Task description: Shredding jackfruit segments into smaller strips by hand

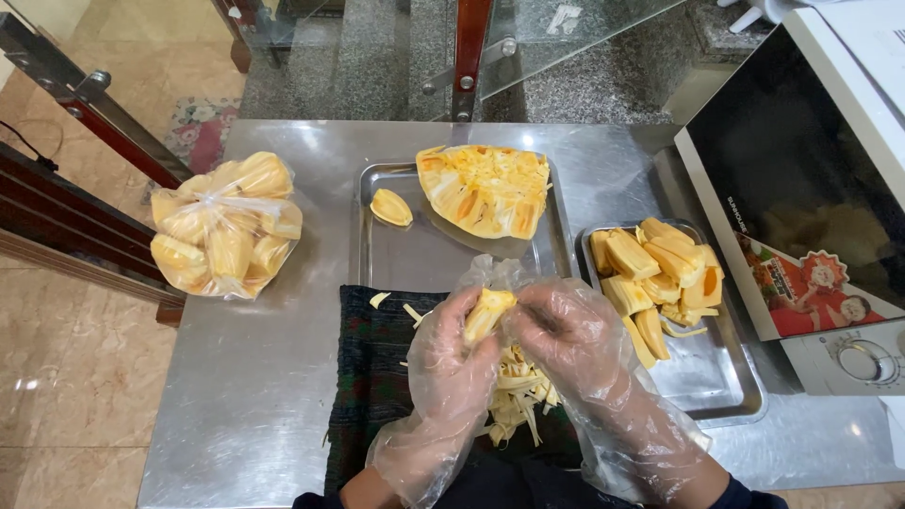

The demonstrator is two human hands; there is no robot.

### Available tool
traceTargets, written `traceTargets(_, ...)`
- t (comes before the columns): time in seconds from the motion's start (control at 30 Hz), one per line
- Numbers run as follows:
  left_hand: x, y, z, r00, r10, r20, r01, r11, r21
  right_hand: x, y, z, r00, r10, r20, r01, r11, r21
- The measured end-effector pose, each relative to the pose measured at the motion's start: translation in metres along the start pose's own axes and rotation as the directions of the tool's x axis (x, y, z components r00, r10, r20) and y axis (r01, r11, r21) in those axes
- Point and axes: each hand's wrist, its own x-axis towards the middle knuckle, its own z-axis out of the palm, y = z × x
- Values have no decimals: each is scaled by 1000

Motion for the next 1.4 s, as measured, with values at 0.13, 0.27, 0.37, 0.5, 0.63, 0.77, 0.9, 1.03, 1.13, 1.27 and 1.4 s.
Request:
traceTargets(0.13,-2,1,0,998,43,-37,-43,999,0,1,-1,2,996,-84,-14,84,996,-16)
traceTargets(0.27,-3,-3,2,998,14,-63,-16,999,-34,2,0,4,995,-102,-13,102,995,10)
traceTargets(0.37,1,-2,0,986,-164,15,165,983,-85,-1,12,7,990,-133,-41,134,991,24)
traceTargets(0.5,3,0,-1,969,-245,26,246,967,-65,-4,13,6,999,-47,10,46,998,45)
traceTargets(0.63,-2,-2,0,996,-90,-25,88,994,-70,2,0,6,998,-63,-18,63,998,10)
traceTargets(0.77,-3,9,-4,999,-45,-20,45,999,-23,0,4,7,994,-104,-25,104,994,-24)
traceTargets(0.9,-5,1,-4,999,-38,-26,38,999,-21,-2,5,8,994,-105,15,106,994,-28)
traceTargets(1.03,-7,-7,-4,996,-64,-59,62,997,-39,-3,-1,8,996,-51,76,49,998,35)
traceTargets(1.13,-8,-15,-7,995,24,-97,-26,999,-24,-2,-7,13,993,-23,120,18,999,36)
traceTargets(1.27,-12,-18,-15,994,23,-110,-27,999,-38,-14,12,26,992,59,110,-54,997,-49)
traceTargets(1.4,-13,-19,-20,994,-73,-84,66,995,-77,-12,8,29,990,43,134,-31,996,-88)
